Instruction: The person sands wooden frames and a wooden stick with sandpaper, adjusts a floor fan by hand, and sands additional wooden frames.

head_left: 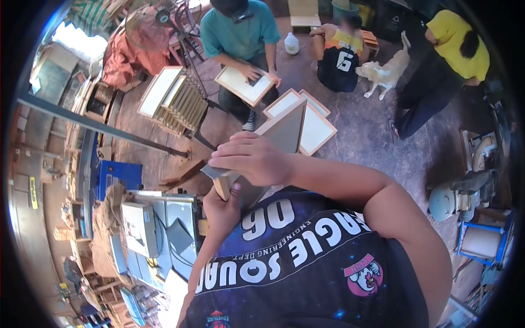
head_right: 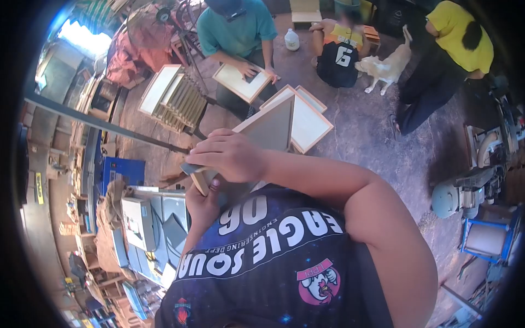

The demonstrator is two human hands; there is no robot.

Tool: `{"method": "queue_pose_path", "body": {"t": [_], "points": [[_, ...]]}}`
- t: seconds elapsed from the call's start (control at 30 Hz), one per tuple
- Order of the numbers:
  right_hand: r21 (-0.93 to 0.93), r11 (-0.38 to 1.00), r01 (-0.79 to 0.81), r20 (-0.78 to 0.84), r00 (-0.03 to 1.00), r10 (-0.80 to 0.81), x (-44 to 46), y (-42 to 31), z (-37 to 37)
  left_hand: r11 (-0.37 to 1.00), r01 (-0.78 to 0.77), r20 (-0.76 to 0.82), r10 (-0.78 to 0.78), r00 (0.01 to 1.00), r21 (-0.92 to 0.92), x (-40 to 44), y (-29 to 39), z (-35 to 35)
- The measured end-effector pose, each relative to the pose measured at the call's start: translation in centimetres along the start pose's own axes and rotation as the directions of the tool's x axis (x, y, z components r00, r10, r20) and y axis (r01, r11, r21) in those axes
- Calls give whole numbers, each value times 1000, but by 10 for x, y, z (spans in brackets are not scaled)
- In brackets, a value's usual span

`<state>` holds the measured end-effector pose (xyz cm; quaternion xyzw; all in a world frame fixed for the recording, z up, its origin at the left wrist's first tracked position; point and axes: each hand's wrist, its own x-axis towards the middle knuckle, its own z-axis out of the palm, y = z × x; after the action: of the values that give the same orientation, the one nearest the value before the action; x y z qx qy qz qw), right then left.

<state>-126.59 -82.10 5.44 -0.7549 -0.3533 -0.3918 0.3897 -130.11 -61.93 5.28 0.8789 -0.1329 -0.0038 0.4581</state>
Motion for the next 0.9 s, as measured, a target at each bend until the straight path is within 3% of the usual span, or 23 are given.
{"method": "queue_pose_path", "body": {"t": [0.07, 0.1, 0.13, 0.23, 0.3, 0.4, 0.43, 0.5, 0.6, 0.63, 0.7, 0.8, 0.83, 0.87, 0.9], "points": [[-39, 996, 80, 17, 997, -79, -36, 30, -26, 999, -8, -38, 10, 999, 42, -20, -7, -2], [-143, 987, -72, 118, 989, 89, -78, 64, -42, 998, 64, -65, -63, 996, 15, -28, -2, -4], [-268, 944, -191, 204, 947, 250, -108, 91, -51, 999, 36, -54, -36, 998, 15, -30, -5, -5], [-23, 977, -212, 246, 946, 212, -96, 55, -37, 999, 30, -12, -29, 1000, 24, -36, -10, -3], [41, 998, -44, 130, 991, 38, -43, -16, -7, 993, 109, 25, -110, 994, 47, -33, -7, 1], [39, 995, 90, 196, 976, -96, -22, -22, -9, 999, -12, -130, 6, 992, -50, -38, -19, 4], [51, 999, 1, 170, 985, -10, -36, 3, -15, 992, 92, -146, -103, 984, -83, -40, 0, 0], [-172, 973, -156, 214, 958, 191, -99, 69, -32, 996, 81, -136, -83, 987, -19, -46, -14, -4], [-54, 986, -157, 236, 958, 165, -100, 54, -24, 995, 95, -94, -92, 991, 33, -45, -11, -4], [63, 998, -28, 169, 985, 17, -63, 17, -17, 994, 96, -79, -91, 993, 56, -45, -7, -4], [165, 985, 56, 158, 984, -83, -20, -33, -1, 981, 44, 28, -50, 998, 187, -42, -13, -9], [133, 982, 131, 133, 980, -149, -27, 10, -14, 989, 107, -173, -124, 977, -106, -50, -7, -8], [-66, 992, 106, 84, 991, -101, -56, 46, -26, 967, 126, -176, -167, 970, -220, -53, -16, -15], [-122, 989, -85, 175, 979, 106, -98, 103, -39, 973, 121, -164, -153, 975, -195, -56, -24, -25], [-176, 887, -426, 258, 850, 459, -137, 149, -69, 978, 116, -156, -144, 977, -175, -61, -32, -35]]}}
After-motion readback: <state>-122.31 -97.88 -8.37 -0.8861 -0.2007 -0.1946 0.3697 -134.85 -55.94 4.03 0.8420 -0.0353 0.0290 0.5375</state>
